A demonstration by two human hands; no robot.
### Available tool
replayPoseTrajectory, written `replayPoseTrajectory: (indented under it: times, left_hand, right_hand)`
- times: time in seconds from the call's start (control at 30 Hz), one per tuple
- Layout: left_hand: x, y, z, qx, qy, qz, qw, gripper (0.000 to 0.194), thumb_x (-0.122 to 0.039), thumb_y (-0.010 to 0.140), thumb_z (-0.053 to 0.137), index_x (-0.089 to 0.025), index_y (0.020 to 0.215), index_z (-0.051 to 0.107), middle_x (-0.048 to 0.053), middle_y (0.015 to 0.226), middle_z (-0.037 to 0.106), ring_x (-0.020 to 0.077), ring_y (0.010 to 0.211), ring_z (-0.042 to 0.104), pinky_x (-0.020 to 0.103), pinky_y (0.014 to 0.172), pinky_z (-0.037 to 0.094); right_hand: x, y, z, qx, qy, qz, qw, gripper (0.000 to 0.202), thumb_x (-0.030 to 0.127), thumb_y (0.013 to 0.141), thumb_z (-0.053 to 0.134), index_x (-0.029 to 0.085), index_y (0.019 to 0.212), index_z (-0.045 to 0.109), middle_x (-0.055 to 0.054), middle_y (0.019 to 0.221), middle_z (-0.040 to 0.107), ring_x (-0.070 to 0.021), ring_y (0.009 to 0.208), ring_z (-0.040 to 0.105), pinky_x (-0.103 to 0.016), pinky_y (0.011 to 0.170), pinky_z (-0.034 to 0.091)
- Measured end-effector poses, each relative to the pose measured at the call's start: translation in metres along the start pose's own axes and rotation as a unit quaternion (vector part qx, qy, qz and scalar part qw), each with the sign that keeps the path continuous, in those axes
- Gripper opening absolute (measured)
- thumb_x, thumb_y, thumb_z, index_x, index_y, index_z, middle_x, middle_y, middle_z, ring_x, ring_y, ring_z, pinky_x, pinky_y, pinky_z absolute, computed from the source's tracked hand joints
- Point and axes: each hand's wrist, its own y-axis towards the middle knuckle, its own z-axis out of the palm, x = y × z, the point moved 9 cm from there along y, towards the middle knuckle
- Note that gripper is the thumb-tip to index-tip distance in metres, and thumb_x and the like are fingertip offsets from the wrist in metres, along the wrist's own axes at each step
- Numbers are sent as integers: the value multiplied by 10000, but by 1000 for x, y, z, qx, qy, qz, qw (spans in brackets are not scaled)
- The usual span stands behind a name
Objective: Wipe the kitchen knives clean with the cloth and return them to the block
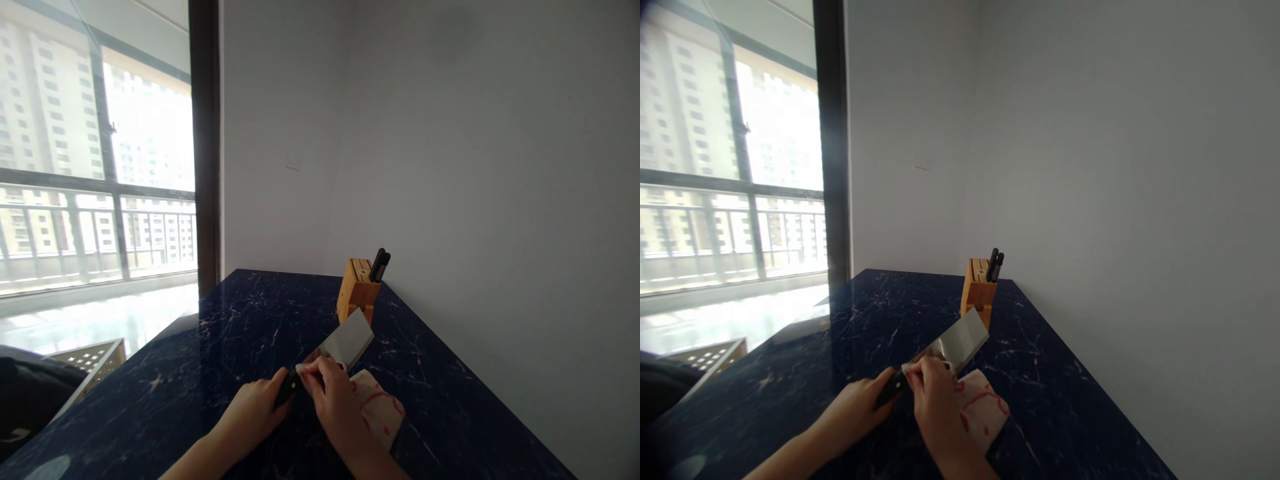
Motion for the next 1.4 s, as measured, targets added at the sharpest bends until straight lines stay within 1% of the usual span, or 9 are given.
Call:
replayPoseTrajectory:
  times: [0.27, 0.4, 0.53, 0.63, 0.77, 0.83, 1.0, 1.2, 1.4]
  left_hand:
    - [-2, 0, -3, 4, 5, 10, 1000, 198, -337, 840, 388, -245, 992, 475, 8, 787, 688, 197, 715, 658, 227, 547, 385]
    - [-1, 1, -3, 2, 9, 12, 1000, 196, -328, 832, 397, -239, 988, 477, 18, 785, 690, 211, 715, 659, 238, 549, 395]
    - [-2, 2, -2, 1, 2, 19, 1000, 198, -321, 833, 392, -237, 993, 472, 22, 787, 692, 222, 721, 661, 245, 550, 403]
    - [-2, 2, -2, 3, -4, 21, 1000, 184, -319, 832, 394, -240, 977, 477, 19, 787, 693, 219, 720, 662, 240, 543, 399]
    - [-2, 1, -4, -1, -9, 27, 1000, 165, -325, 839, 387, -245, 948, 483, 8, 774, 691, 205, 714, 662, 229, 538, 389]
    - [-1, 2, -4, -3, -8, 26, 1000, 165, -325, 837, 391, -247, 951, 481, 6, 778, 691, 203, 717, 662, 228, 541, 389]
    - [-2, 2, -1, 4, 3, 22, 1000, 207, -318, 837, 383, -244, 1011, 465, 15, 799, 694, 206, 731, 662, 233, 552, 398]
    - [-6, 1, -4, 16, -8, 21, 1000, 173, -314, 845, 367, -242, 961, 474, 6, 796, 690, 197, 744, 661, 222, 560, 398]
    - [-5, 1, -4, 15, 2, 24, 1000, 213, -333, 851, 361, -242, 1014, 465, 18, 815, 692, 206, 762, 660, 232, 574, 404]
  right_hand:
    - [2, 3, 2, 31, -28, 3, 999, 133, 96, 805, 435, 196, 756, 508, -31, 825, 577, -163, 807, 537, -268, 724, 380]
    - [5, 3, 1, 10, -31, -9, 999, 123, 98, 806, 442, 201, 772, 499, -23, 826, 573, -159, 801, 537, -273, 726, 380]
    - [13, 3, 2, -7, -55, -45, 997, 144, 68, 786, 456, 203, 811, 503, -25, 834, 573, -166, 813, 534, -289, 735, 379]
    - [12, 3, 3, -2, -67, -54, 996, 169, 39, 762, 472, 201, 788, 514, -18, 818, 571, -166, 815, 528, -293, 736, 376]
    - [7, 3, 5, 15, -69, -38, 997, 181, 11, 733, 498, 192, 731, 513, -9, 799, 572, -159, 804, 526, -282, 725, 375]
    - [7, 3, 6, 18, -70, -37, 997, 176, 17, 746, 494, 191, 727, 513, -9, 794, 571, -158, 803, 526, -281, 723, 375]
    - [12, 1, 3, -6, -73, -54, 996, 157, 50, 786, 469, 200, 801, 516, -16, 838, 565, -160, 815, 521, -286, 728, 371]
    - [13, -1, -1, 14, -74, -56, 996, 199, 13, 745, 480, 207, 772, 514, 1, 852, 558, -145, 828, 515, -268, 746, 371]
    - [18, 1, 0, 4, -71, -63, 995, 174, 50, 796, 449, 204, 811, 527, -15, 850, 562, -150, 823, 517, -281, 747, 380]
